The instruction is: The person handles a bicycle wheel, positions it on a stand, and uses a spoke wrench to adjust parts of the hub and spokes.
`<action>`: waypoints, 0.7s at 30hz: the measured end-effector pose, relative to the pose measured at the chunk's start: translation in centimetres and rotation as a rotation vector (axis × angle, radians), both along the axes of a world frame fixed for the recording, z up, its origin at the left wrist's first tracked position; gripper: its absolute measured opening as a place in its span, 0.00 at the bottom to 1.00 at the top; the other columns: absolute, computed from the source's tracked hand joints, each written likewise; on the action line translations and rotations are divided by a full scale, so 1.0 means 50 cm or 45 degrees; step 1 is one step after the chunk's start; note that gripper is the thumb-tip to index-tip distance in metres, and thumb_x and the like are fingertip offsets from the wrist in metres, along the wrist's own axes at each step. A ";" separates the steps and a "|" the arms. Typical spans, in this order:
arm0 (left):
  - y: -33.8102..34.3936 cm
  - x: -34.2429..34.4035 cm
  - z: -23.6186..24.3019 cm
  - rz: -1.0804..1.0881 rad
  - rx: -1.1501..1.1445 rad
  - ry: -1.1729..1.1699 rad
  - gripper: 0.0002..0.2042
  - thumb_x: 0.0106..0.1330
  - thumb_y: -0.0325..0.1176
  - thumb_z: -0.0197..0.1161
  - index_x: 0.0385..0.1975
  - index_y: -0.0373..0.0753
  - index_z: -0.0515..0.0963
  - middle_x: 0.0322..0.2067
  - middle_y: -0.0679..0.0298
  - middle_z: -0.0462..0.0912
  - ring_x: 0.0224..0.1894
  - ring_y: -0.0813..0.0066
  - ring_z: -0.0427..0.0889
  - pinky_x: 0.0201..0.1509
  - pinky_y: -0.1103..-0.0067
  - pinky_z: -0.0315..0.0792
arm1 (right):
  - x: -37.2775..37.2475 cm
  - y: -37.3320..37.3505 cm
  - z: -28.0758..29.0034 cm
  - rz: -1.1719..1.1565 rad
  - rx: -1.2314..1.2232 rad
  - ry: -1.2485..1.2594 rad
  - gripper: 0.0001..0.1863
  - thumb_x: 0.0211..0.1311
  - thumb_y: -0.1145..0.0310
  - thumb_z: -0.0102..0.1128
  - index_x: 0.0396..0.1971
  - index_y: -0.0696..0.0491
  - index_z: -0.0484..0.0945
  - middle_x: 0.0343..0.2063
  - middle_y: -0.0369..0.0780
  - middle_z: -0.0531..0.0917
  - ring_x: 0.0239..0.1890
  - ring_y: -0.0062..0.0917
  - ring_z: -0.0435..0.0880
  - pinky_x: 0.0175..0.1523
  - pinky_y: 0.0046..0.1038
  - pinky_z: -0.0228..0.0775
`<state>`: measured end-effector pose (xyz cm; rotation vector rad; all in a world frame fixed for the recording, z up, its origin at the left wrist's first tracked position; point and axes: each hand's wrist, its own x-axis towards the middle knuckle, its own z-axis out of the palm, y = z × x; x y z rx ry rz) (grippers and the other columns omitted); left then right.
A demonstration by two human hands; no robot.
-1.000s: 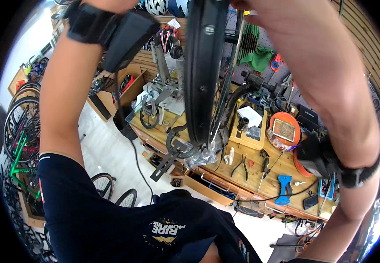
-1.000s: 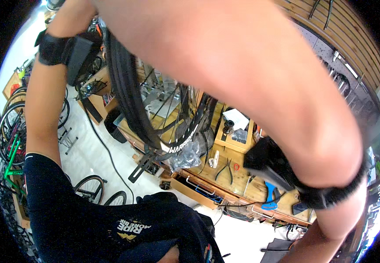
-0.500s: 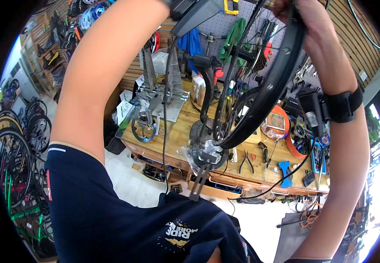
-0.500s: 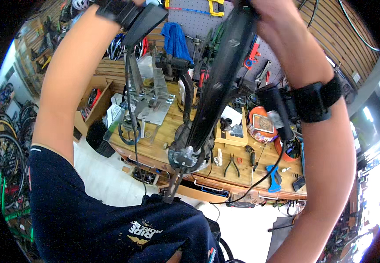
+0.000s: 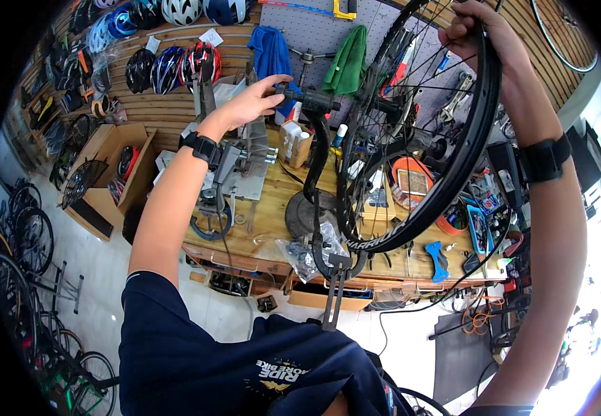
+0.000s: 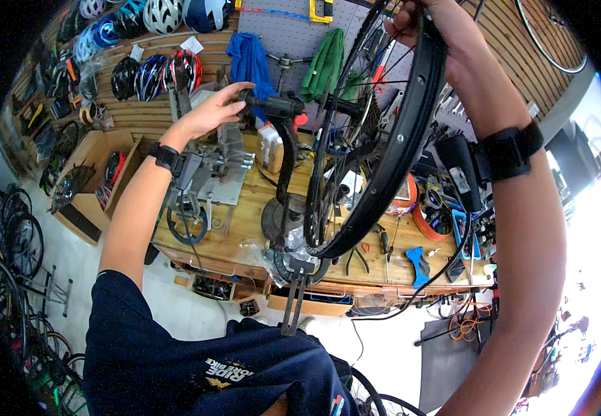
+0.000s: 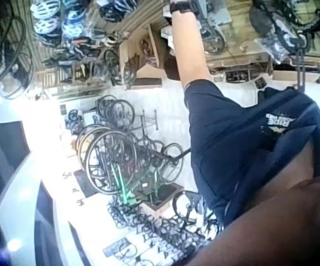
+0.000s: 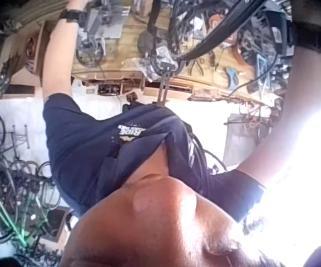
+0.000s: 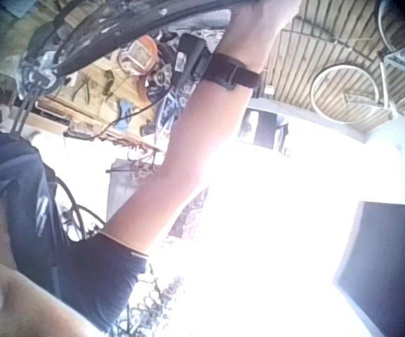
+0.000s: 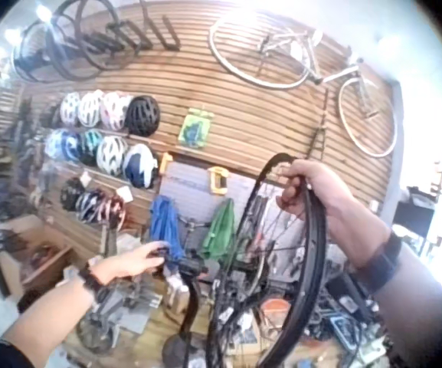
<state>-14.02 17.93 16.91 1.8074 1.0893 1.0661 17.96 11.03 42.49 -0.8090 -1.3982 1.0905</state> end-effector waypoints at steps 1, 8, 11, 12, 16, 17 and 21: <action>0.005 -0.005 -0.012 -0.009 -0.025 -0.097 0.22 0.75 0.38 0.53 0.67 0.50 0.62 0.53 0.68 0.71 0.50 0.76 0.77 0.54 0.77 0.73 | -0.003 0.016 0.000 0.045 -0.016 0.011 0.12 0.59 0.74 0.56 0.17 0.51 0.68 0.10 0.34 0.70 0.13 0.23 0.72 0.34 0.31 0.75; 0.023 0.026 -0.005 0.061 -0.256 -0.202 0.18 0.76 0.48 0.49 0.61 0.50 0.67 0.39 0.71 0.75 0.34 0.84 0.76 0.42 0.81 0.74 | -0.004 0.057 -0.027 0.058 -0.108 -0.042 0.12 0.60 0.73 0.55 0.17 0.50 0.69 0.11 0.33 0.71 0.14 0.22 0.72 0.33 0.32 0.76; 0.040 0.019 -0.002 0.073 -0.350 -0.201 0.21 0.74 0.56 0.46 0.51 0.47 0.70 0.29 0.71 0.75 0.25 0.84 0.72 0.31 0.83 0.69 | -0.001 0.061 -0.019 0.076 -0.150 -0.037 0.12 0.60 0.73 0.55 0.17 0.50 0.69 0.11 0.32 0.70 0.14 0.22 0.71 0.33 0.32 0.76; 0.049 0.016 -0.001 0.061 -0.378 -0.204 0.23 0.73 0.59 0.46 0.48 0.46 0.71 0.25 0.71 0.74 0.22 0.85 0.70 0.27 0.83 0.67 | 0.004 0.065 -0.016 0.076 -0.170 -0.032 0.12 0.60 0.73 0.56 0.17 0.50 0.68 0.11 0.32 0.70 0.14 0.22 0.71 0.33 0.31 0.76; 0.069 0.021 0.007 0.293 -0.477 -0.048 0.27 0.70 0.64 0.43 0.36 0.41 0.71 0.19 0.67 0.72 0.14 0.83 0.62 0.17 0.81 0.57 | 0.003 0.061 -0.023 0.056 -0.146 -0.056 0.12 0.59 0.72 0.56 0.17 0.50 0.69 0.11 0.33 0.70 0.14 0.23 0.72 0.33 0.31 0.75; 0.070 0.026 0.012 0.336 -0.480 -0.044 0.28 0.70 0.63 0.42 0.32 0.40 0.71 0.17 0.66 0.71 0.13 0.82 0.61 0.16 0.81 0.56 | -0.001 0.058 -0.022 0.043 -0.141 -0.053 0.11 0.59 0.72 0.56 0.17 0.50 0.69 0.11 0.33 0.70 0.14 0.23 0.72 0.33 0.32 0.75; 0.072 0.026 0.042 0.269 -0.652 0.048 0.25 0.67 0.57 0.41 0.27 0.40 0.71 0.16 0.64 0.70 0.12 0.83 0.59 0.14 0.84 0.53 | -0.003 0.065 -0.024 0.008 -0.133 -0.055 0.10 0.59 0.73 0.56 0.19 0.51 0.71 0.12 0.33 0.71 0.15 0.23 0.72 0.33 0.33 0.76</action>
